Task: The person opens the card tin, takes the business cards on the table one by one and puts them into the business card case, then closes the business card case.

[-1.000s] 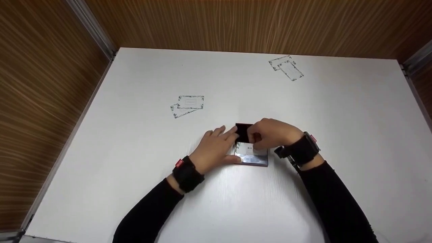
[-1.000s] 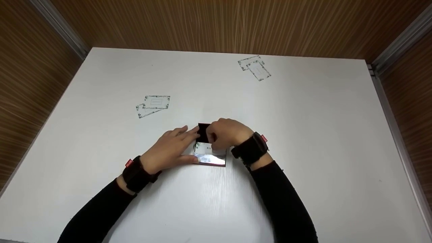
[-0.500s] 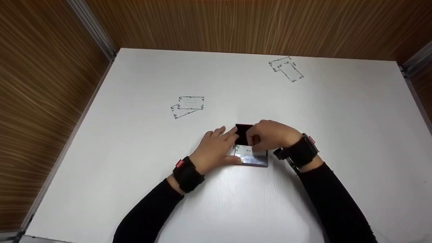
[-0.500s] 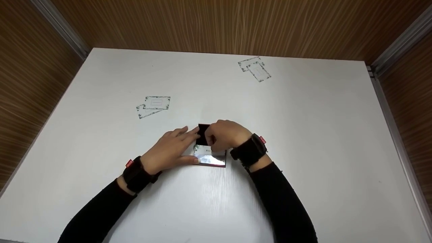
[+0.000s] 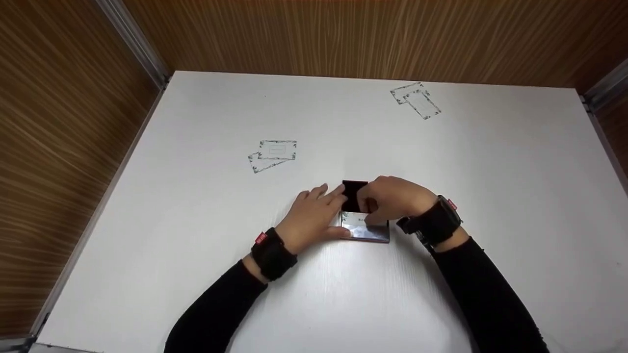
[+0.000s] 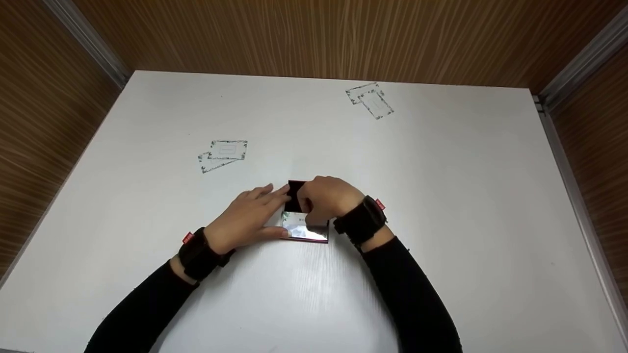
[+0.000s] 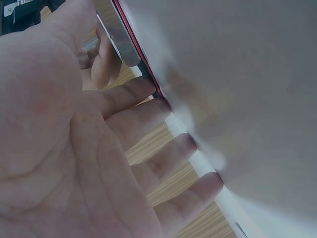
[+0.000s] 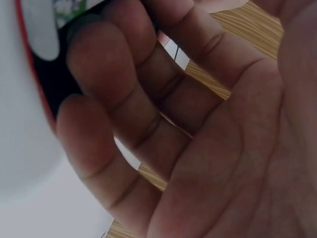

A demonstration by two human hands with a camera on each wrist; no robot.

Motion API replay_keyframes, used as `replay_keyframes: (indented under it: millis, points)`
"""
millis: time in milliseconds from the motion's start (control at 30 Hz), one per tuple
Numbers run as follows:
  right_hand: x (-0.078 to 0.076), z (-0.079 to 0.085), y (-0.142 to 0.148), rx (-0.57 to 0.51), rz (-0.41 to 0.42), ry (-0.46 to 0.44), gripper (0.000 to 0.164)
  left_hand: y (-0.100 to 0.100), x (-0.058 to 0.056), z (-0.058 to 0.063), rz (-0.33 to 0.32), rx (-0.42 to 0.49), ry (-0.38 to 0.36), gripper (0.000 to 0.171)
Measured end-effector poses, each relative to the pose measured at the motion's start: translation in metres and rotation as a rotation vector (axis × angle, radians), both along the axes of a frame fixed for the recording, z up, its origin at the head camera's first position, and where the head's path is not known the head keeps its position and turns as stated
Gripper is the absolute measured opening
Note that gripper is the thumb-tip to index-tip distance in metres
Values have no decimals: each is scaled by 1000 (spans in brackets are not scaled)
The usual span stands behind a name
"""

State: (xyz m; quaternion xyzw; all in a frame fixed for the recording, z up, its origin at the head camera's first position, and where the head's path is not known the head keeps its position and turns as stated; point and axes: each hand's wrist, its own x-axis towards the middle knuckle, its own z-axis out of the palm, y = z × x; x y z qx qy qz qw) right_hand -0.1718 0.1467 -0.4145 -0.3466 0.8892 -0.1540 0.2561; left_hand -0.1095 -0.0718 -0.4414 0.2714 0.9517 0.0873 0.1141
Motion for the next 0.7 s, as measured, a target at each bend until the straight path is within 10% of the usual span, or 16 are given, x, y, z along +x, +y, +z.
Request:
replay_keyframes:
  millis: [700]
  points:
    - [-2, 0, -3, -26, 12, -6, 15, 0, -1, -1, 6, -4, -14, 85]
